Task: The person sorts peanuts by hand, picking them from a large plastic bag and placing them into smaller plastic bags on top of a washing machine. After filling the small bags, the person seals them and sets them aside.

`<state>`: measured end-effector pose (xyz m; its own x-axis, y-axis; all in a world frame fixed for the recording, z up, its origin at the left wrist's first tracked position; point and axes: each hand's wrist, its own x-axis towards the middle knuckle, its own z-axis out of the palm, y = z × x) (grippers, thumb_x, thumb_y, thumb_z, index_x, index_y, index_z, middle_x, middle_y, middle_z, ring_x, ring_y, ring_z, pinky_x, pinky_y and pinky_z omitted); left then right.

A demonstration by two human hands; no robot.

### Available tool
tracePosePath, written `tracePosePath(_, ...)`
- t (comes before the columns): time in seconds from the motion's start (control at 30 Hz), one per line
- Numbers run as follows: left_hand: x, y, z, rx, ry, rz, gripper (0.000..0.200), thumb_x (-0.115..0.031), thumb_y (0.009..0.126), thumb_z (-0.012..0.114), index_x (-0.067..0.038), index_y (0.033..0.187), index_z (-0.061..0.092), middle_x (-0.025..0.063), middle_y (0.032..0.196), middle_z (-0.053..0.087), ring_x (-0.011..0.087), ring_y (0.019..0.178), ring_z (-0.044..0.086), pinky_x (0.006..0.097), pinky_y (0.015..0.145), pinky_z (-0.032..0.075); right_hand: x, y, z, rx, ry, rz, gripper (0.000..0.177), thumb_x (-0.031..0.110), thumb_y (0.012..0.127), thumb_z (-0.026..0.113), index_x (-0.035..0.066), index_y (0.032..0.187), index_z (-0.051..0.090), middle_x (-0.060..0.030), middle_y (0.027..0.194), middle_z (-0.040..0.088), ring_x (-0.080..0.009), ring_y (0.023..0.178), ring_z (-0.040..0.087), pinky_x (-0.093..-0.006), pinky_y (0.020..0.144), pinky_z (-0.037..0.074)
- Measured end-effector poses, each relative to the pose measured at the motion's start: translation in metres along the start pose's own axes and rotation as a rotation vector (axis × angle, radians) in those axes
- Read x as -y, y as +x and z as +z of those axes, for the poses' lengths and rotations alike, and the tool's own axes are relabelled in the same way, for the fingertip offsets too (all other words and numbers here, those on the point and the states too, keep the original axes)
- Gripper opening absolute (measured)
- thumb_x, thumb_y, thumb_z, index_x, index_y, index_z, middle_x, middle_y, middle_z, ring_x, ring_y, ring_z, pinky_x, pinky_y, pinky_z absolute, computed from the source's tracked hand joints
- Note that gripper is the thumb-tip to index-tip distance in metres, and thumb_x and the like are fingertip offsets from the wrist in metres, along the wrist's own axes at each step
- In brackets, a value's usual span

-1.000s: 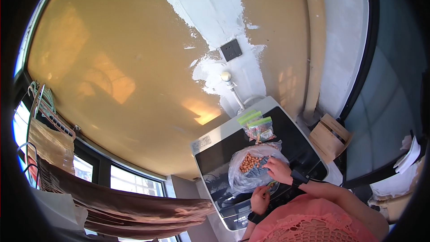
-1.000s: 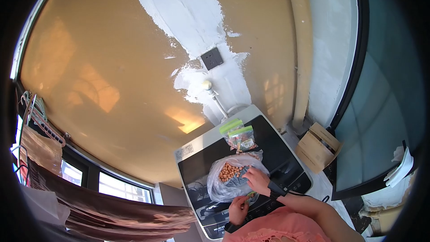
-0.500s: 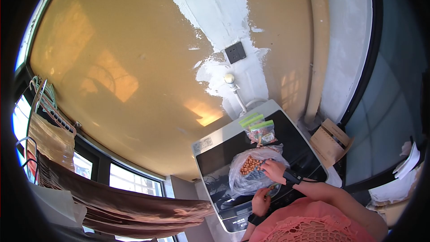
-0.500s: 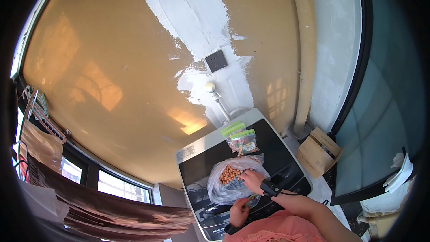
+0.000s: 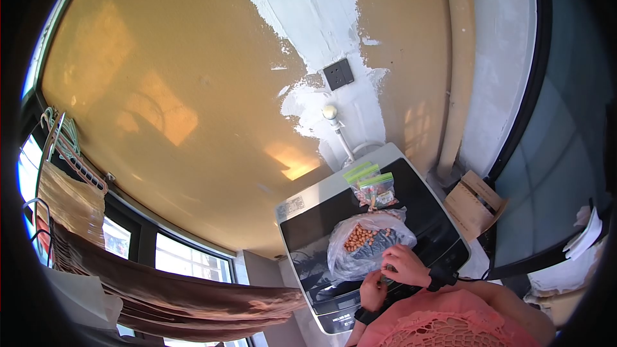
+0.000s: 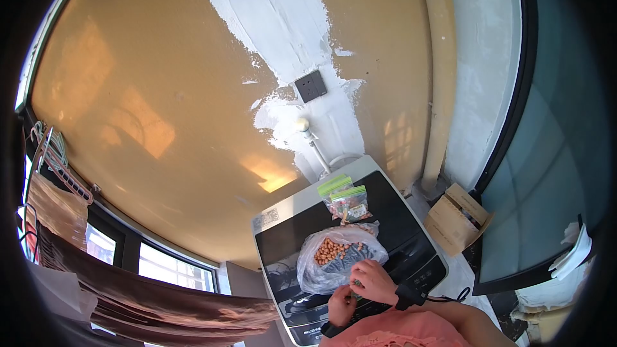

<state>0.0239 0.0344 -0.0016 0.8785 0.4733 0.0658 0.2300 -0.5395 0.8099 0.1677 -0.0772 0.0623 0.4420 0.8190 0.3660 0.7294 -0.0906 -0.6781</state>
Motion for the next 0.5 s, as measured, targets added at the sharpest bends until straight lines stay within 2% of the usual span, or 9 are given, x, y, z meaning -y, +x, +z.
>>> tracePosePath(0.07, 0.002, 0.002, 0.003, -0.063, -0.043, 0.061, 0.037, 0.004, 0.077, 0.062, -0.004, 0.113, 0.072, 0.0134, 0.106, 0.07, 0.0275, 0.081, 0.071, 0.0338, 0.07, 0.059, 0.002, -0.018, -0.003, -0.033, -0.112, -0.052, 0.014, 0.016, 0.079, 0.075, 0.008, 0.08, 0.064, -0.0066, 0.105, 0.062, -0.0285, 0.106, 0.058, -0.0426, 0.091, 0.046)
tracePosePath(0.1, 0.001, 0.001, 0.003, -0.057, -0.046, 0.061, 0.037, 0.004, 0.077, 0.062, -0.004, 0.113, 0.072, 0.0134, 0.106, 0.07, 0.0275, 0.081, 0.071, 0.0338, 0.07, 0.059, -0.003, -0.027, 0.0, -0.003, -0.128, -0.028, 0.014, 0.018, 0.078, 0.076, 0.009, 0.081, 0.065, -0.0078, 0.113, 0.061, -0.0296, 0.112, 0.055, -0.0439, 0.095, 0.043)
tracePosePath(0.17, -0.002, 0.002, 0.002, -0.01, -0.069, 0.011, 0.038, 0.003, 0.076, 0.06, -0.004, 0.112, 0.071, 0.015, 0.107, 0.069, 0.0327, 0.088, 0.069, 0.0389, 0.074, 0.056, -0.005, -0.037, 0.002, -0.015, -0.15, -0.002, 0.014, 0.018, 0.078, 0.076, 0.009, 0.084, 0.067, -0.0087, 0.115, 0.06, -0.0304, 0.114, 0.055, -0.0441, 0.095, 0.043)
tracePosePath(0.3, -0.008, 0.003, -0.002, 0.017, -0.064, 0.029, 0.038, 0.003, 0.076, 0.06, -0.003, 0.112, 0.071, 0.0146, 0.105, 0.07, 0.0326, 0.088, 0.069, 0.0383, 0.074, 0.056, -0.01, -0.046, 0.004, -0.021, -0.194, 0.047, 0.02, 0.022, 0.08, 0.077, 0.008, 0.094, 0.072, -0.0106, 0.121, 0.059, -0.0317, 0.116, 0.053, -0.0454, 0.097, 0.042)
tracePosePath(0.37, -0.004, 0.004, 0.001, -0.015, -0.055, 0.058, 0.04, 0.005, 0.076, 0.062, -0.004, 0.113, 0.073, 0.0128, 0.108, 0.07, 0.0256, 0.081, 0.071, 0.0328, 0.07, 0.058, -0.013, -0.05, 0.007, -0.036, -0.194, 0.04, 0.023, 0.025, 0.082, 0.077, 0.008, 0.096, 0.072, -0.0105, 0.12, 0.059, -0.0315, 0.115, 0.053, -0.045, 0.096, 0.043)
tracePosePath(0.43, -0.004, 0.004, -0.001, -0.018, -0.058, 0.055, 0.039, 0.005, 0.076, 0.062, -0.004, 0.113, 0.073, 0.0131, 0.108, 0.07, 0.0257, 0.082, 0.071, 0.0328, 0.07, 0.058, -0.014, -0.053, 0.006, -0.045, -0.195, 0.029, 0.026, 0.029, 0.083, 0.077, 0.008, 0.099, 0.073, -0.0104, 0.119, 0.059, -0.0313, 0.114, 0.054, -0.0446, 0.095, 0.043)
tracePosePath(0.5, -0.004, 0.003, -0.003, -0.021, -0.063, 0.048, 0.039, 0.005, 0.076, 0.062, -0.004, 0.113, 0.073, 0.0133, 0.108, 0.07, 0.0258, 0.082, 0.071, 0.0327, 0.07, 0.058, -0.012, -0.055, 0.001, 0.048, -0.118, 0.109, 0.029, 0.033, 0.085, 0.077, 0.008, 0.099, 0.073, -0.0103, 0.115, 0.058, -0.0311, 0.111, 0.053, -0.042, 0.092, 0.045)
